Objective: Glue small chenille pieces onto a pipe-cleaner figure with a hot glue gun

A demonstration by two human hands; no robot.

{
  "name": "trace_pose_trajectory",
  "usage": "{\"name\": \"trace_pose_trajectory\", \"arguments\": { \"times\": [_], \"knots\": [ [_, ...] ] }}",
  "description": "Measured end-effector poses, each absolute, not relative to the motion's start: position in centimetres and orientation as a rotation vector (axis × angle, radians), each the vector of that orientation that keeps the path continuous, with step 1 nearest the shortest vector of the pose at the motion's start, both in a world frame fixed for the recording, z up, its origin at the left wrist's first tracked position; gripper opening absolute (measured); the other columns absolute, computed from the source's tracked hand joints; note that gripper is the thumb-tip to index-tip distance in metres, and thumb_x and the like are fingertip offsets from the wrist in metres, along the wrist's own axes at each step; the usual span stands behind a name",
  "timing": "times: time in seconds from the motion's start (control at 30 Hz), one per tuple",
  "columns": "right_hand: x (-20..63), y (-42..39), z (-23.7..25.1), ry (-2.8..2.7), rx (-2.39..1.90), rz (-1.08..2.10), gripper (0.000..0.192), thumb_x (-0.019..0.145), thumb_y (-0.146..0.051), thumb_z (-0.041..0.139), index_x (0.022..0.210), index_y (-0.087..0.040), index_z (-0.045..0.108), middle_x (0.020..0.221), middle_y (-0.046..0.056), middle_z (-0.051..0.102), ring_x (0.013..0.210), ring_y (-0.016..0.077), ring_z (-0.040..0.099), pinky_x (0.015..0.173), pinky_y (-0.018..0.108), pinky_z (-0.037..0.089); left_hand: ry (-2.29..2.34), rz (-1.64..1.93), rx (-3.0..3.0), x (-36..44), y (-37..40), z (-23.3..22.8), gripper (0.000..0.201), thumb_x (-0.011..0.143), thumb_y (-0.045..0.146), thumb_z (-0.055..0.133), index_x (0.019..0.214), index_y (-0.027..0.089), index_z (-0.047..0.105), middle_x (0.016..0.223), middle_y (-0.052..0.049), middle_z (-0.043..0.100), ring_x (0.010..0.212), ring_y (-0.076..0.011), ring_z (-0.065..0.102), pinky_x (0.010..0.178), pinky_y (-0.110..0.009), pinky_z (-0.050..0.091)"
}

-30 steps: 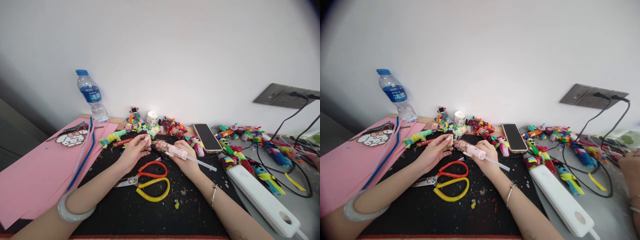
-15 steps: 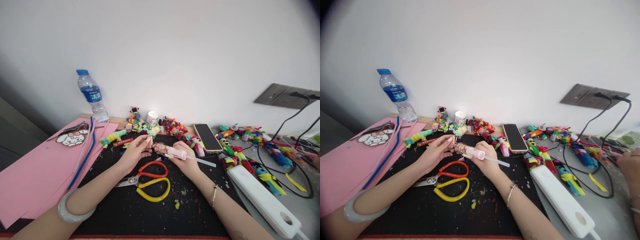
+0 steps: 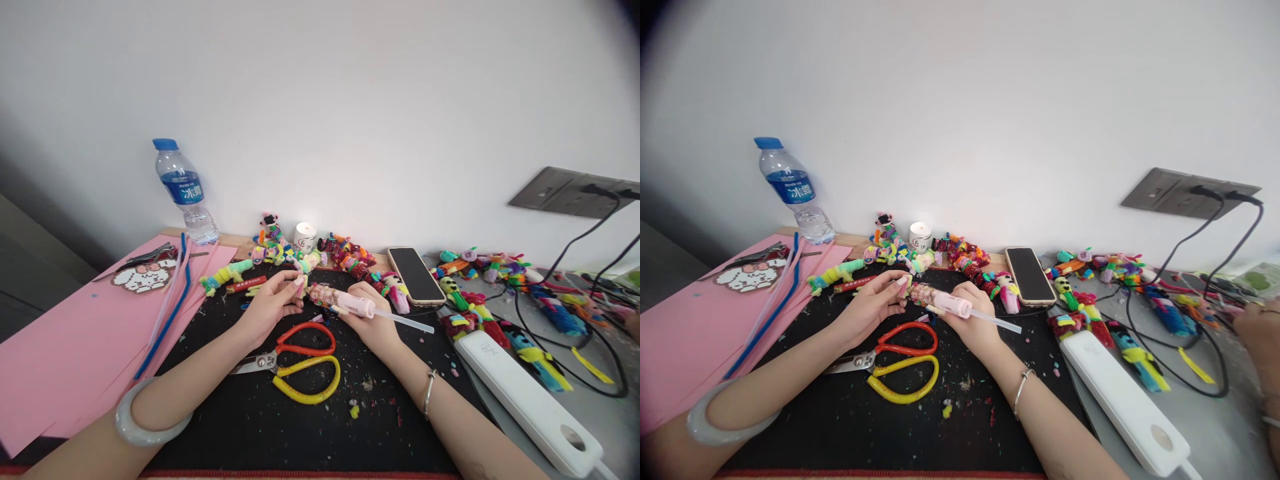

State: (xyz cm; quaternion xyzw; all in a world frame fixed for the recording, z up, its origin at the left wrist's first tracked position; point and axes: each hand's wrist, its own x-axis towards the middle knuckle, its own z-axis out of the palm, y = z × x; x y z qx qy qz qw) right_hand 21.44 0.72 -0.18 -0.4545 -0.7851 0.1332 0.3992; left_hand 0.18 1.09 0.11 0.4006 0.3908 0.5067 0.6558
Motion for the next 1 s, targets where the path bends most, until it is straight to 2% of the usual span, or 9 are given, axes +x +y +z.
{"name": "trace_pose_trajectory", "arguments": {
  "times": [1.0],
  "knots": [
    [21.37, 0.65, 0.15, -1.929, -1.166, 0.356, 0.016, 0.077, -0.024, 0.063, 0.066, -0.020, 0.054, 0.077, 0.001, 0.056, 0.068, 0.0151, 0.053, 0.060, 0.027, 0.040, 0.909, 1.132, 0.913, 0.15, 1.03, 0.14, 0.032, 0.071, 0.039, 0.072, 0.097, 0.021, 0.064, 0.074, 0.002, 0.057, 0.061, -0.0080, 0.054, 0.059, -0.022, 0.051]
  ]
}}
